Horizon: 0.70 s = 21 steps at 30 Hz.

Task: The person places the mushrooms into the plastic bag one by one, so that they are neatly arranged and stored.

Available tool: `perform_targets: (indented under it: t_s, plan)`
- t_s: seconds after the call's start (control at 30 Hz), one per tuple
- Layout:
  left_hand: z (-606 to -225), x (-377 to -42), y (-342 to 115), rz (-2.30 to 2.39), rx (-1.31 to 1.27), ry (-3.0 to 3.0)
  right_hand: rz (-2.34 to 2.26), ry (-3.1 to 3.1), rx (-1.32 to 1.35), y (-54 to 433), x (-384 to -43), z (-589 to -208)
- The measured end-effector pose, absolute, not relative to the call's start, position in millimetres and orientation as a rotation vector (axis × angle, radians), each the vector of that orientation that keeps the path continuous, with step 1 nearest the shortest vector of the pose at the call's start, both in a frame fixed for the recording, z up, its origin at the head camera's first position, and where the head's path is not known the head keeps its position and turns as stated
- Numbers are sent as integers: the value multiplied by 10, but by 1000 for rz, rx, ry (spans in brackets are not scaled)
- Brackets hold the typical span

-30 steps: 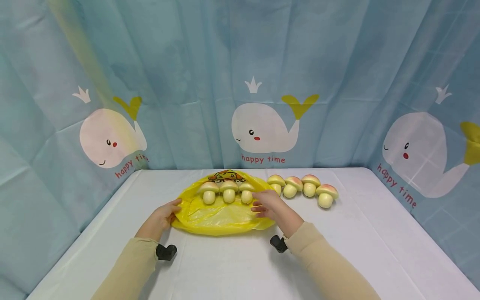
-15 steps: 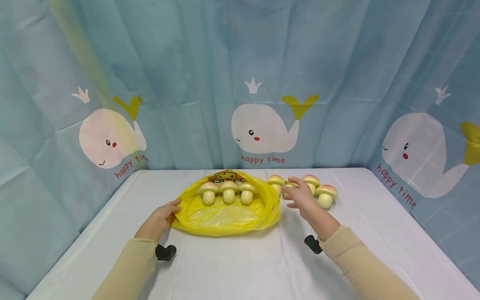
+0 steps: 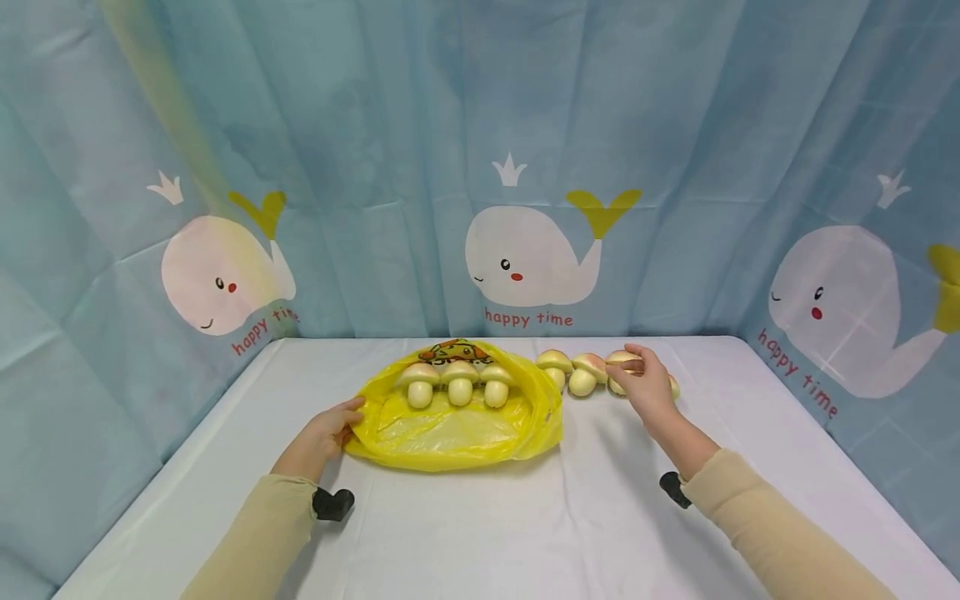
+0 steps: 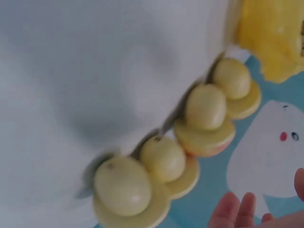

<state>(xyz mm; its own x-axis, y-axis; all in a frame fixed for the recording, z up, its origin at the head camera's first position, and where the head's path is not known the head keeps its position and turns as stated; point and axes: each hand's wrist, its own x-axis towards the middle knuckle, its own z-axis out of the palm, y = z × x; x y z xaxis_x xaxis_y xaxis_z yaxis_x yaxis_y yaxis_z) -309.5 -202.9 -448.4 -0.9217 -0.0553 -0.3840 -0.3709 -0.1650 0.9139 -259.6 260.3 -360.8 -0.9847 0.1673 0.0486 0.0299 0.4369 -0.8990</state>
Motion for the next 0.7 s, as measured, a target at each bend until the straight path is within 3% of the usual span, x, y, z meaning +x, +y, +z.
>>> perform_targets:
  t_s: [0.2,0.7]
  plan:
    - [-4244,-2929,-1907,2154,-550,1893,1440,-2598,-100,2825,-2617,-3698]
    - [-4243,-2923,-1887,2143,-591,1923,1395,-2772,-115,3211,-2706,-3870]
